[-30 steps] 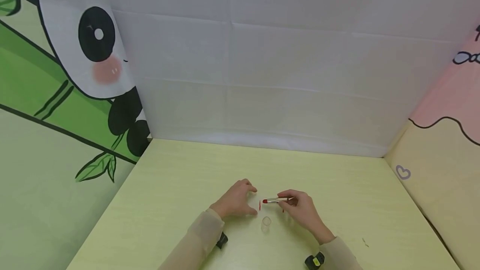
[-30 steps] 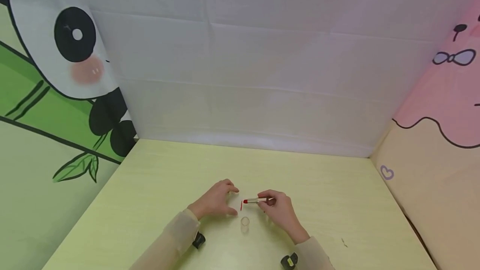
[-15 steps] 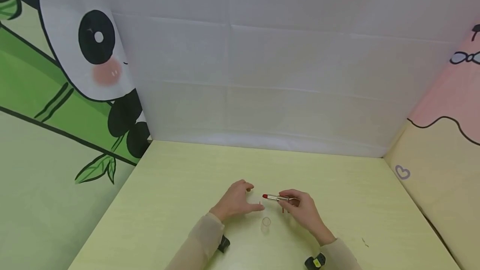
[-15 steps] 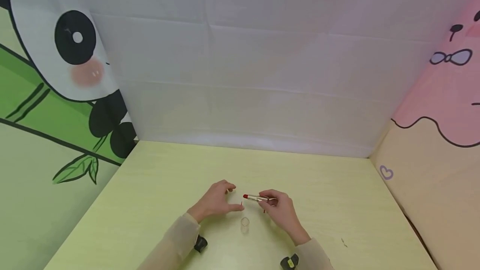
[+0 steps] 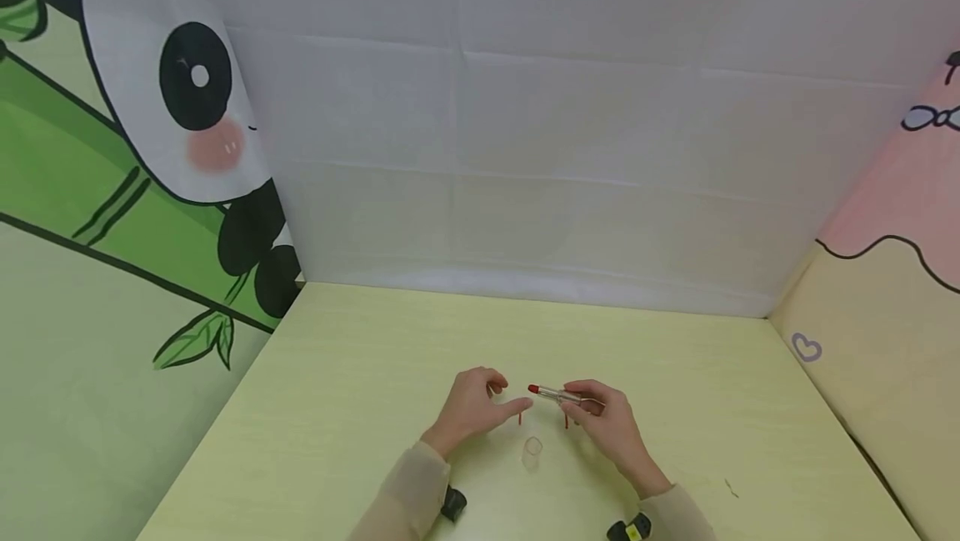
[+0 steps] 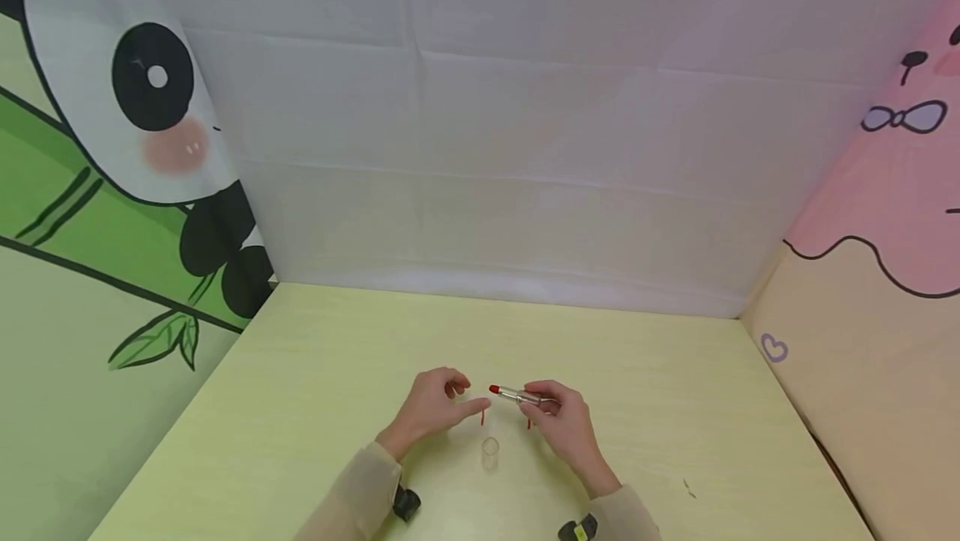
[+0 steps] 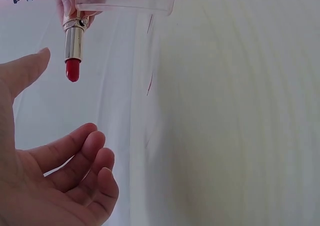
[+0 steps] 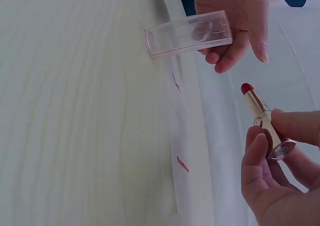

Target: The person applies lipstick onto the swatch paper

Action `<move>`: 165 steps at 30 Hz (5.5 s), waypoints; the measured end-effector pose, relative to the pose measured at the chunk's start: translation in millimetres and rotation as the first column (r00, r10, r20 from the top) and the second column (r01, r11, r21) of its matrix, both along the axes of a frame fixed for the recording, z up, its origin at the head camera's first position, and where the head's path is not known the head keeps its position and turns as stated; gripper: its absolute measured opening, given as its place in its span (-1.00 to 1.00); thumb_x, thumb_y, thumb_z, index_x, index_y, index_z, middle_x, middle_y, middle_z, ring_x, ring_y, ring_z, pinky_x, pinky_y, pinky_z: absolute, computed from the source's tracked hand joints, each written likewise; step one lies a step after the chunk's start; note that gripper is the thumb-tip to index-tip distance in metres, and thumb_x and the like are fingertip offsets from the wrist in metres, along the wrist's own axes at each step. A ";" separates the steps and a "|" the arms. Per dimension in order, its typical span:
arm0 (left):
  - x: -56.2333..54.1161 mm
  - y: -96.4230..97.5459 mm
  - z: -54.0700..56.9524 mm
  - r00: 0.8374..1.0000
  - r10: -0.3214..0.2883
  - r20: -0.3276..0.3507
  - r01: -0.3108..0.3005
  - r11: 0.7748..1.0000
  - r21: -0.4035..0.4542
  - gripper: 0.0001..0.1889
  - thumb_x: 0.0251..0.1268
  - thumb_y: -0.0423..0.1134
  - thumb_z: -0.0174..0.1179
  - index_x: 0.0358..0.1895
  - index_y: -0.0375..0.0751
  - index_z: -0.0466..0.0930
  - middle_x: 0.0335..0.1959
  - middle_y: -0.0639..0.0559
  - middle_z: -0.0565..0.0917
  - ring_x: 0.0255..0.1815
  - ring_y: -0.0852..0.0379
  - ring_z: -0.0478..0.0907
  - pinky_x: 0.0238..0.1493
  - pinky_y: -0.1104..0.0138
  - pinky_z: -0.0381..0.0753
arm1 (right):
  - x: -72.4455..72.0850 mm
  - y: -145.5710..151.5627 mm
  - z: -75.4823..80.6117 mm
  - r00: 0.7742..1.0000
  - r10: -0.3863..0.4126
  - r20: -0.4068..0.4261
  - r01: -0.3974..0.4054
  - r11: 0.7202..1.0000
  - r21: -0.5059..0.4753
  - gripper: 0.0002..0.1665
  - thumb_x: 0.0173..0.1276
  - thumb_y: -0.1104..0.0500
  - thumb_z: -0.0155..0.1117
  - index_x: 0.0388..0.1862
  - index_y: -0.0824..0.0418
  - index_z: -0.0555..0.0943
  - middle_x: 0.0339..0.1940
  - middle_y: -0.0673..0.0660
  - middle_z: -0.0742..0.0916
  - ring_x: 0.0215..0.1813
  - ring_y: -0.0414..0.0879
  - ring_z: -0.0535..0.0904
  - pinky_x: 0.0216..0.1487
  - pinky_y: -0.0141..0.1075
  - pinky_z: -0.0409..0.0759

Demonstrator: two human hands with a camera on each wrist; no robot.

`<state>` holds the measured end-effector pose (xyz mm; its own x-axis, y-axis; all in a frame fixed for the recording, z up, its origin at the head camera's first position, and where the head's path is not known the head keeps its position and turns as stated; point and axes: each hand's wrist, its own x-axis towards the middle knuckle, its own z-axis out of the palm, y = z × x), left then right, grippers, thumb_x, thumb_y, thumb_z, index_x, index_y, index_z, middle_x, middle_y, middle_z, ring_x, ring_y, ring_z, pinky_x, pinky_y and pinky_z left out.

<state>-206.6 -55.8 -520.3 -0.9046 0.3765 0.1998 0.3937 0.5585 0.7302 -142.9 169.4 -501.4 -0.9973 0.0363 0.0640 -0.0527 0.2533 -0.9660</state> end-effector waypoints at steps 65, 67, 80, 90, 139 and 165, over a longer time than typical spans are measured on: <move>26.9 29.4 -2.2 0.977 0.003 0.212 -0.103 0.881 0.462 -0.73 0.14 -0.05 0.37 -0.48 -0.21 0.73 -0.62 -0.11 0.63 -0.63 0.25 0.43 -0.56 0.40 0.39 | 10.5 -24.0 -3.1 0.998 0.059 0.015 -0.050 0.938 -0.344 -0.47 0.06 0.56 0.36 0.06 0.55 0.48 -0.02 0.39 0.56 0.00 0.33 0.57 -0.13 -0.14 0.60; 27.0 29.8 -1.6 0.976 0.004 0.218 -0.108 0.876 0.469 -0.75 0.15 -0.09 0.37 -0.47 -0.22 0.73 -0.62 -0.07 0.62 -0.62 0.26 0.42 -0.56 0.41 0.38 | 10.0 -24.1 -3.2 0.998 0.062 0.014 -0.054 0.939 -0.341 -0.48 0.06 0.56 0.36 0.06 0.55 0.49 -0.01 0.39 0.56 0.00 0.32 0.57 -0.13 -0.15 0.60; 44.9 28.6 36.3 0.975 -0.031 0.221 -0.090 0.852 0.516 -0.85 0.18 -0.33 0.32 -0.38 -0.41 0.69 -0.56 -0.08 0.61 -0.61 0.24 0.42 -0.55 0.43 0.38 | 9.8 -19.6 -9.0 0.996 0.078 0.033 -0.064 0.945 -0.319 -0.52 0.10 0.48 0.40 0.03 0.51 0.51 -0.03 0.37 0.57 -0.04 0.22 0.62 -0.12 -0.16 0.60; 41.1 30.2 29.4 0.981 -0.062 0.185 -0.050 0.835 0.549 -0.87 0.18 -0.36 0.32 -0.35 -0.41 0.69 -0.52 -0.08 0.64 -0.60 0.27 0.43 -0.54 0.44 0.40 | 7.9 -13.2 -12.0 0.986 0.152 0.076 -0.127 0.958 -0.259 -0.56 0.42 0.11 0.19 0.10 0.42 0.56 -0.08 0.40 0.66 -0.18 0.04 0.64 -0.17 -0.18 0.61; 40.5 29.8 33.9 0.977 -0.042 0.207 -0.092 0.799 0.595 -0.91 0.16 -0.37 0.33 -0.36 -0.37 0.70 -0.47 -0.06 0.67 -0.55 0.22 0.48 -0.55 0.46 0.36 | 7.8 -18.8 -7.3 0.999 -0.009 -0.043 0.002 0.986 -0.169 -0.60 0.26 0.21 0.37 0.05 0.34 0.60 -0.11 0.25 0.67 -0.16 0.09 0.63 -0.24 -0.22 0.62; 40.9 29.8 31.8 0.983 -0.052 0.178 -0.065 0.800 0.596 -0.91 0.15 -0.39 0.34 -0.37 -0.39 0.69 -0.52 -0.04 0.64 -0.59 0.22 0.40 -0.56 0.46 0.33 | 7.0 -12.0 -6.7 0.987 0.130 0.094 -0.103 0.964 -0.247 -0.64 0.35 0.17 0.28 -0.04 0.44 0.61 -0.20 0.42 0.67 -0.32 -0.08 0.59 -0.29 -0.32 0.58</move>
